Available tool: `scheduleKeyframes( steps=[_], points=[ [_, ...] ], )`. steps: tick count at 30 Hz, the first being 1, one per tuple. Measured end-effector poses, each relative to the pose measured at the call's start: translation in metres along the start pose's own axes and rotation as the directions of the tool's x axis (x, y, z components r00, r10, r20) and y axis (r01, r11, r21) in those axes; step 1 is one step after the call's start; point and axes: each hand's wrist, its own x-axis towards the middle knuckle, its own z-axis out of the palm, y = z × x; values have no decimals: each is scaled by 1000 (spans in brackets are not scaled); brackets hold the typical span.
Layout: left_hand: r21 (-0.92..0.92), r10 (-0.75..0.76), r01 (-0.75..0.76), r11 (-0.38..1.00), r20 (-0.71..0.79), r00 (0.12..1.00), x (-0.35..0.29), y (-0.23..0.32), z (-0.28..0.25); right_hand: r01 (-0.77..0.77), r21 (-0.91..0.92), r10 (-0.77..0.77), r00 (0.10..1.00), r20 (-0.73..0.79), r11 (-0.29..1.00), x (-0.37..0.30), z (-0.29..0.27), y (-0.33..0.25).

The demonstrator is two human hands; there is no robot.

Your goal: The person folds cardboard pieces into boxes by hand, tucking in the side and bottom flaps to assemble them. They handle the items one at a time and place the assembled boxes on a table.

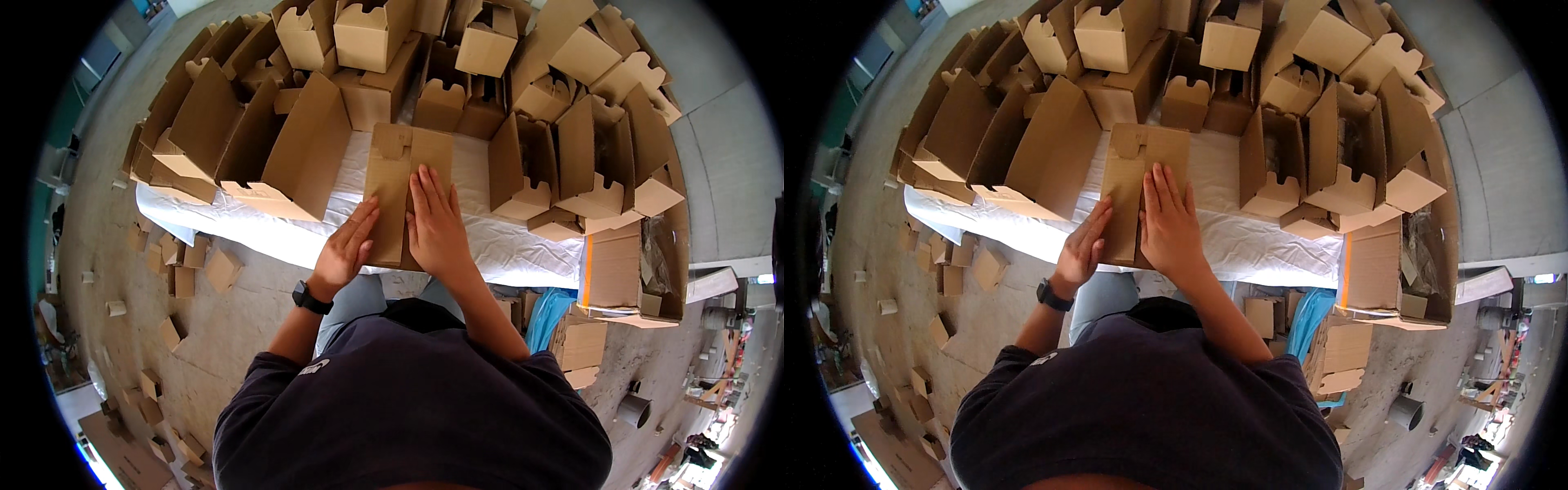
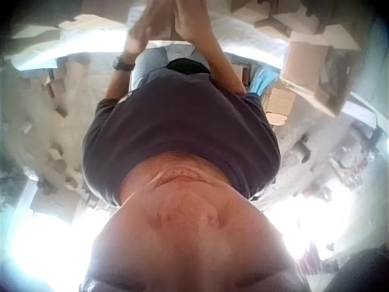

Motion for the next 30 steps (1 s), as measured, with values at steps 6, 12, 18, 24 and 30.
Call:
scheduleKeyframes(
  steps=[6, 12, 18, 24, 30],
  points=[
    [9, -55, 55, 998, -2, 998, 0, 10, -2, -33, -80, 33, 999, 3, 996, 1, 6, -5],
    [60, -54, 51, 997, 40, 998, -1, 16, 0, -47, 15, 47, 997, -59, 999, -3, 14, -4],
    [37, -72, 71, 997, 38, 997, -3, 18, 1, -15, 259, 39, 995, -89, 966, -6, 11, 5],
    [-88, -121, 115, 989, -68, 990, -2, 24, 11, -67, 626, 171, 979, -108, 777, -8, 4, 12],
    [-48, -99, 96, 994, -63, 993, -1, 26, 14, -41, 587, 150, 979, -139, 809, -12, 7, 13]
  ],
)
